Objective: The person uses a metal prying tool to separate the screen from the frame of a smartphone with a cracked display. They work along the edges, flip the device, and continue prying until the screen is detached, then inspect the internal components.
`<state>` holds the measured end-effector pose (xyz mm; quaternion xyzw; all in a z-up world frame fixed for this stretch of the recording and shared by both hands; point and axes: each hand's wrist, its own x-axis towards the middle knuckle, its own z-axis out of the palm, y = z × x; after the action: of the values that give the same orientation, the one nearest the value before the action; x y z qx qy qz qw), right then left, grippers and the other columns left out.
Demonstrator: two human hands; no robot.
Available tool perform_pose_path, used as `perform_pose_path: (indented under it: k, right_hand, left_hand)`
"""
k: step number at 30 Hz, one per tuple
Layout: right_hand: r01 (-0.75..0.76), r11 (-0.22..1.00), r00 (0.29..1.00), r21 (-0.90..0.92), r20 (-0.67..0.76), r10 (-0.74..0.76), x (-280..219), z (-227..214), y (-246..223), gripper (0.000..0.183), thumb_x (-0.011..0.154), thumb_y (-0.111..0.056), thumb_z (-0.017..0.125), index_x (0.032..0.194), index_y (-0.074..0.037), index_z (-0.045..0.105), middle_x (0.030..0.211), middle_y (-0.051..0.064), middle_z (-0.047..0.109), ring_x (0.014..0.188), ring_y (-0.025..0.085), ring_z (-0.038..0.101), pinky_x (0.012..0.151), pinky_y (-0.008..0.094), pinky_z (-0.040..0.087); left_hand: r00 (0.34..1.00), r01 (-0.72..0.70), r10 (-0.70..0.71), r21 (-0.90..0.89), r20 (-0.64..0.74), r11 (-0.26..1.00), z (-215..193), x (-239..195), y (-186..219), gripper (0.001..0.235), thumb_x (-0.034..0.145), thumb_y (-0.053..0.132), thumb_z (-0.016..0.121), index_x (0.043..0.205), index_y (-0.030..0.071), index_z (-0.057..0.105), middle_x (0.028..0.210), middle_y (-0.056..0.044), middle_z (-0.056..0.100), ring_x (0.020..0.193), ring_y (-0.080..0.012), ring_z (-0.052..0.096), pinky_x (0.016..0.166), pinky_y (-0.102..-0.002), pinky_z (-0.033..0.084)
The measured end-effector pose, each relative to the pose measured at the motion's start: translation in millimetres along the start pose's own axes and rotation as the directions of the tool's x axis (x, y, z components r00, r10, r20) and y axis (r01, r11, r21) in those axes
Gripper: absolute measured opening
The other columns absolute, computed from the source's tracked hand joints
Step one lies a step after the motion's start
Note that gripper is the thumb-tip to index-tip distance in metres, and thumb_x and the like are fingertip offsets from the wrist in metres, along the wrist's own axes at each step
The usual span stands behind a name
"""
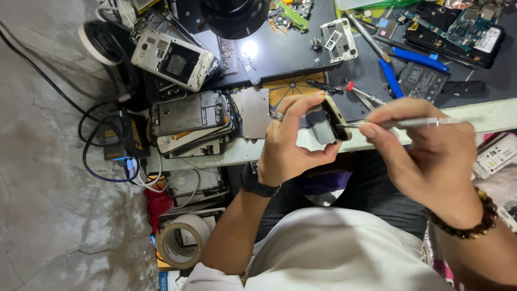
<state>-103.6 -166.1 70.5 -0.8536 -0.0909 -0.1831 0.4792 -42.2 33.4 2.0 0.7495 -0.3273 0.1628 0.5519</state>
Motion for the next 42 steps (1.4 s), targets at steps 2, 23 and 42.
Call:
perform_pose_path:
  k: [2,23,42]
  right_hand:
    - [0.003,0.993,1.000,-0.115,-0.024,-0.006,-10.6,-4.2,-2.6,0.006,0.093,0.007,0.074,0.092,0.006,0.068,0.095,0.015,0.073,0.076,0.018,0.069,0.067,0.027,0.051]
    - [0.352,0.907,0.931,-0.232,-0.008,-0.364,-42.8,17.3,16.7,0.026,0.092,0.009,0.073,0.115,0.006,0.062,0.106,0.022,0.071,0.096,0.036,0.074,0.085,0.039,0.060]
    - [0.257,0.966,0.960,-0.023,-0.108,-0.258,-41.7,35.1,26.0,0.016,0.095,0.004,0.074,0.109,0.004,0.067,0.103,0.020,0.072,0.090,0.028,0.074,0.079,0.031,0.058]
  left_hand:
    - [1.000,-0.010,0.010,0.014,0.000,1.000,2.4,1.6,-1.6,0.073,0.076,0.009,0.091,0.137,0.005,0.053,0.133,-0.013,0.064,0.118,-0.0268,0.066,0.103,-0.032,0.057]
    - [1.000,0.005,-0.004,-0.057,0.012,0.998,7.1,-2.1,-5.6,0.076,0.076,0.004,0.091,0.140,0.003,0.051,0.136,-0.014,0.059,0.120,-0.0261,0.066,0.107,-0.032,0.058]
    - [0.999,0.020,-0.013,-0.181,0.037,0.983,6.6,-5.5,-8.0,0.073,0.077,0.001,0.089,0.137,0.000,0.047,0.138,-0.019,0.059,0.130,-0.0288,0.063,0.112,-0.037,0.058]
